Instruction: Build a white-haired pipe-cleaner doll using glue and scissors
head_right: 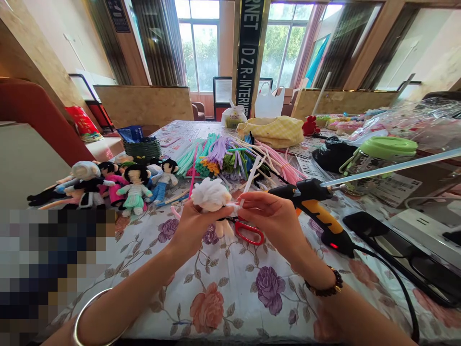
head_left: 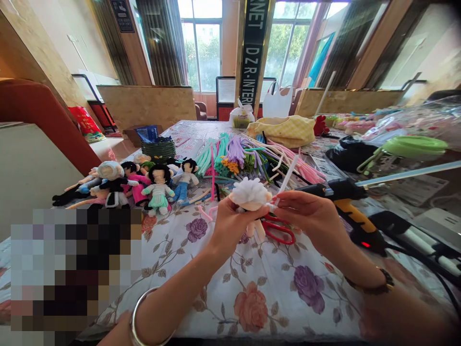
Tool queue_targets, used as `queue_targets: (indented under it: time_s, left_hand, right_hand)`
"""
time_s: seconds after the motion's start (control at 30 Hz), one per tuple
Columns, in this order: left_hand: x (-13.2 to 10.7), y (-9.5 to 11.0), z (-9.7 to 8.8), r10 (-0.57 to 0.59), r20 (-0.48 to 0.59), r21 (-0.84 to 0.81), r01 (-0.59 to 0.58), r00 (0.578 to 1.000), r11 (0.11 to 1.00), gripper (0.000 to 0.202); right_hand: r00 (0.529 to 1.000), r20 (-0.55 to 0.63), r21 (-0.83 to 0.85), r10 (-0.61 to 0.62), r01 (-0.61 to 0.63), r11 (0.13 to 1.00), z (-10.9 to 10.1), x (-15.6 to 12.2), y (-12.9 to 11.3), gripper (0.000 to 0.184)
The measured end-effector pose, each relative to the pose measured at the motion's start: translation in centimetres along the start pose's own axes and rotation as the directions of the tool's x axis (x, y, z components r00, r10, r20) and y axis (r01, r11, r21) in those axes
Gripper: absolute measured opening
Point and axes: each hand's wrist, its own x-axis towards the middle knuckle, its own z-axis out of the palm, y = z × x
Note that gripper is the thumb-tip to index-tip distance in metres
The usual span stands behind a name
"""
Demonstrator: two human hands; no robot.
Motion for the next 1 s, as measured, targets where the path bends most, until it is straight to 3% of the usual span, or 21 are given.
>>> queue_targets:
  time_s: [0.2,0.27,0.37,0.5,0.57,0.67,0.87,1.0]
  left_hand:
    - [-0.3,0.4,-0.4,0.078,0.175,0.005,-0.080,0.982,0.997,0.021]
    - [-0.3,0.3,-0.4,0.039,0.198,0.012,-0.042,0.979,0.999,0.032]
    - [-0.1,0.2,-0.4,-0.024,0.144,-0.058,0.033,0.989,0.998,0.046]
    - [0.4,0.4,-0.5,-0.247,0.080,-0.246,0.259,0.966,0.934,0.058]
    - [0.6,0.8,-0.5,-0.334,0.127,-0.349,0.357,0.934,0.867,0.061]
    - [0.6,1.3,-0.5,-0.341,0.237,-0.462,0.414,0.910,0.785,0.057]
    - [0.3,0.9,-0.1,-0.384,0.161,-0.285,0.415,0.909,0.864,0.069]
    - [0.4,0.5,-0.1,-0.380,0.178,-0.288,0.417,0.908,0.862,0.066]
  right_hand:
    - [0.955,-0.107,-0.101,-0.275,0.265,0.959,0.3,-0.5,-0.9,0.015]
    - [0.927,-0.138,-0.162,-0.349,0.327,0.931,0.4,-0.6,-0.8,0.015]
    - [0.874,-0.145,-0.213,-0.464,0.430,0.877,0.3,-0.7,-0.6,0.020]
    - [0.806,-0.124,-0.265,-0.579,0.535,0.802,-0.2,-0.6,-0.2,0.024]
    - [0.815,-0.101,-0.285,-0.571,0.526,0.801,-0.4,-0.5,-0.2,0.023]
    - [0.856,-0.088,-0.291,-0.510,0.467,0.835,-0.5,-0.3,-0.1,0.020]
    - [0.909,0.007,-0.232,-0.417,0.407,0.883,-0.2,-0.1,-0.2,0.017]
    - [0.877,0.090,-0.264,-0.473,0.478,0.837,-0.5,0.2,-0.4,0.010]
